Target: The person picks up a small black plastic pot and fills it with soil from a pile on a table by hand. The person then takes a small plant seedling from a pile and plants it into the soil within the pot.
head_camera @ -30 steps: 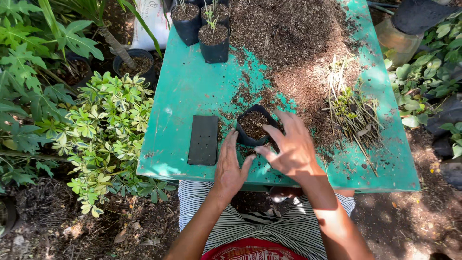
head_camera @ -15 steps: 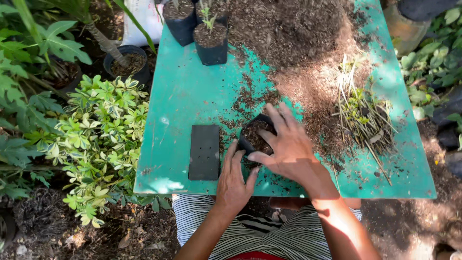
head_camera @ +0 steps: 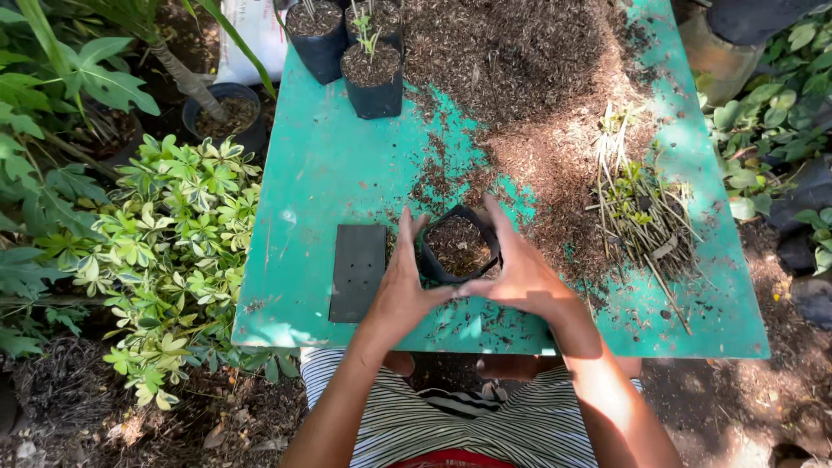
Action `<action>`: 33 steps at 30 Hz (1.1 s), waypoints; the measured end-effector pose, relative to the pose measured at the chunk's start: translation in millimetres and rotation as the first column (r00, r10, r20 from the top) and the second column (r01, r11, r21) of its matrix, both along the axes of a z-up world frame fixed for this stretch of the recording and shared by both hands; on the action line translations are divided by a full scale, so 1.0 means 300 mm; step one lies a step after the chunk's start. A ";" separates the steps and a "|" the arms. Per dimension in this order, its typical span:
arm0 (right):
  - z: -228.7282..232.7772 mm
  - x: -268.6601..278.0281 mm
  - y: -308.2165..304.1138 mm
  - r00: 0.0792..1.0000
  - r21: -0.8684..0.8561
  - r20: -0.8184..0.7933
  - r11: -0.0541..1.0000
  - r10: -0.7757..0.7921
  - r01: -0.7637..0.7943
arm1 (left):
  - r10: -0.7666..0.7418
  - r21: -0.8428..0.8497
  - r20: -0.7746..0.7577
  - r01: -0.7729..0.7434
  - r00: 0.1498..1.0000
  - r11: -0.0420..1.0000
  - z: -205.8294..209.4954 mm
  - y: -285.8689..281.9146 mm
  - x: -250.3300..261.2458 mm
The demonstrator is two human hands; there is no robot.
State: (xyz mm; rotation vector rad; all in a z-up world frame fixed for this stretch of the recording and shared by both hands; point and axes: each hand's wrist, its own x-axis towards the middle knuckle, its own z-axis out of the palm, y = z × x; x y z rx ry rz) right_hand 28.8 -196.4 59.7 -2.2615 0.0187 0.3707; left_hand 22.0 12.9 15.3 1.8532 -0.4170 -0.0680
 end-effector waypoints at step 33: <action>-0.244 -0.140 -0.302 0.635 -0.359 0.719 0.933 0.282 -0.007 | 0.037 0.146 0.011 -0.038 0.999 0.989 -0.050 -0.025 -0.062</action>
